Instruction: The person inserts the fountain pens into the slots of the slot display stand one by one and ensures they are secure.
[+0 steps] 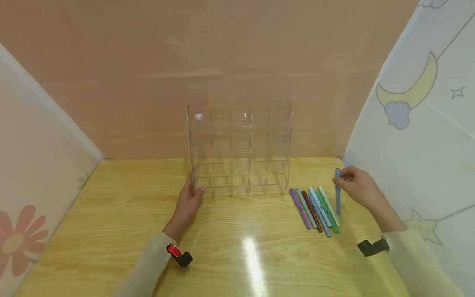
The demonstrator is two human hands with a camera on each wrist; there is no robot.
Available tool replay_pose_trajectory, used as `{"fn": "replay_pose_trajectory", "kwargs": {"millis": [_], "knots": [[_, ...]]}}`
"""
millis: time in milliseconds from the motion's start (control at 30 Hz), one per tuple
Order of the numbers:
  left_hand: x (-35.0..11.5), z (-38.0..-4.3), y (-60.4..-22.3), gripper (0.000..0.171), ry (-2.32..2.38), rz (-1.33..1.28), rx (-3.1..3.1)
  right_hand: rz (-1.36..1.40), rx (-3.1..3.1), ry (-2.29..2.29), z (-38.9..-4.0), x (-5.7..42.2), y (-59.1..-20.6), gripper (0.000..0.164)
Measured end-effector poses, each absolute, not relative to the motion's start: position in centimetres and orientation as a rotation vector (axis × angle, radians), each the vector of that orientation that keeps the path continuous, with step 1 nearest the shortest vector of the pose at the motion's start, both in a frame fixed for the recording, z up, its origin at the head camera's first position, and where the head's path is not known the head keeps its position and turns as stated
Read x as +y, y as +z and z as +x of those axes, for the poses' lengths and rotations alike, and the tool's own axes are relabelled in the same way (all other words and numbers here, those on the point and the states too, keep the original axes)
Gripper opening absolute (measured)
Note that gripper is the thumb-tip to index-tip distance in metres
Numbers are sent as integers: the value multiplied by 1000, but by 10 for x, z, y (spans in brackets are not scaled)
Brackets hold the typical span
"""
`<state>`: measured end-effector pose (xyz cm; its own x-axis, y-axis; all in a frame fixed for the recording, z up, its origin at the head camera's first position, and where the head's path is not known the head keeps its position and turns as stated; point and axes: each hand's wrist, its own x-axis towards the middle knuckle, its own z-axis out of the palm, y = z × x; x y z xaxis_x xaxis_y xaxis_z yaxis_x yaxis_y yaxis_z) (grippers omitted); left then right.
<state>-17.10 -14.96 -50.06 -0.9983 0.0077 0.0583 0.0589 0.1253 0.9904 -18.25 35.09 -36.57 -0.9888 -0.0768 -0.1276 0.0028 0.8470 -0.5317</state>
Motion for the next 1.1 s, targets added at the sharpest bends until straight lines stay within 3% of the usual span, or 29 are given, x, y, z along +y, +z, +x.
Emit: {"fn": "replay_pose_trajectory", "kwargs": {"millis": [533,1100], "knots": [[-148,-169,-500,77,-2064,-53,-2321,-181,2938,-927,-181,307,-350,36],[-149,-168,-498,76,-2043,-64,-2340,-261,2947,-1000,-184,271,-341,36]]}}
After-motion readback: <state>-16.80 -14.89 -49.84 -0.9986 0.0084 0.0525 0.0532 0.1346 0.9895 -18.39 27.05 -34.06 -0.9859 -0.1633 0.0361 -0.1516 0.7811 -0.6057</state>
